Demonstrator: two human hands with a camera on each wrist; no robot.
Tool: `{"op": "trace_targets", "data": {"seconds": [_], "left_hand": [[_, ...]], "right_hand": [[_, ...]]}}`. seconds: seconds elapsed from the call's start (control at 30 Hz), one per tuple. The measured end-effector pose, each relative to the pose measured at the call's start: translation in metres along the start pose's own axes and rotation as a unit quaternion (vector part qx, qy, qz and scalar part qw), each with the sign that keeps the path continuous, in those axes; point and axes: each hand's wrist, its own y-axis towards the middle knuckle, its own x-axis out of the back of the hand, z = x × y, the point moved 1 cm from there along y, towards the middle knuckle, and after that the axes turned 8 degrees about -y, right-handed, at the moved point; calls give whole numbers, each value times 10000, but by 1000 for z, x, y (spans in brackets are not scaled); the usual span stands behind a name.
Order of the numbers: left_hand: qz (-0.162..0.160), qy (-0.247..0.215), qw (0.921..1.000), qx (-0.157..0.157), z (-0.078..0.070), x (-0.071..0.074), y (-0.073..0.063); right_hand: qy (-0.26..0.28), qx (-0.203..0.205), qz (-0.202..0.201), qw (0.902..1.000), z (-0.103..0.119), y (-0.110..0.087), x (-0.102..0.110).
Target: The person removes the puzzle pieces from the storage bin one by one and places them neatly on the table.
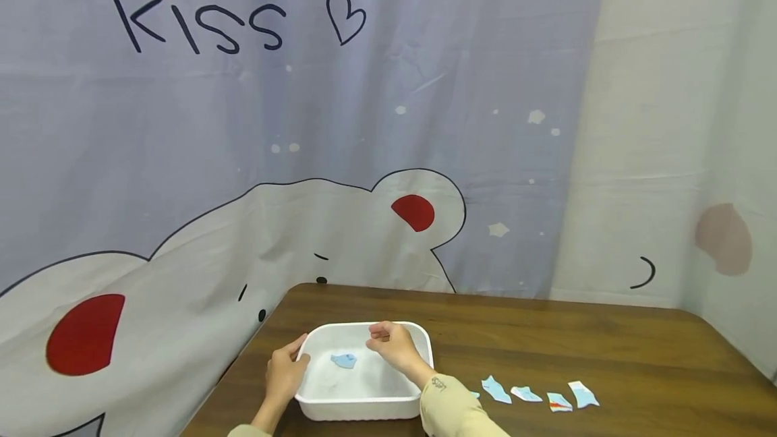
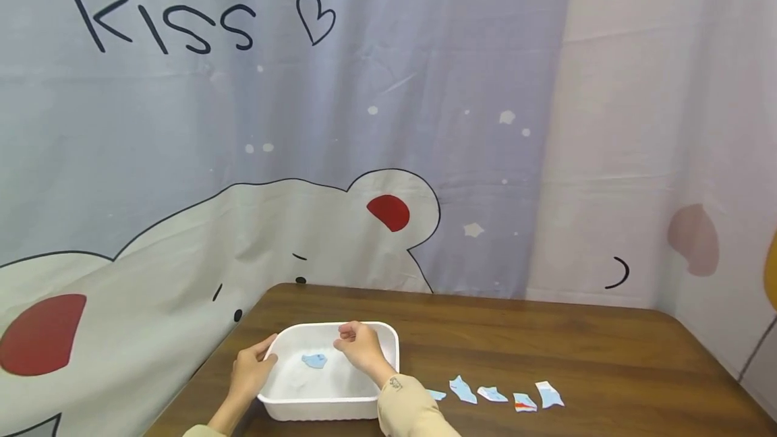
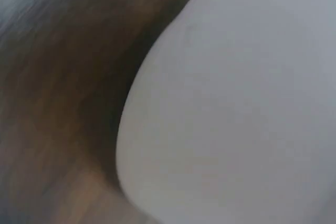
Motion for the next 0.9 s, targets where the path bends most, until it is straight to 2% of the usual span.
{"op": "trace_targets", "data": {"seconds": [0.1, 0.3, 0.53, 0.9], "left_hand": [[-22, -3, 10000, 14, 1, 0, -1], [-48, -11, 10000, 10, 1, -2, 0], [-28, -64, 9999, -88, 0, -3, -1], [-177, -226, 9996, -45, 0, -1, -2]], "right_hand": [[-21, -51, 80, 10000, 1, 2, -9], [-591, -206, 537, 9966, 1, 6, -26], [-831, -605, 927, 9904, -6, 5, -41], [-1603, -123, 793, 9838, -11, 7, -49]]}}
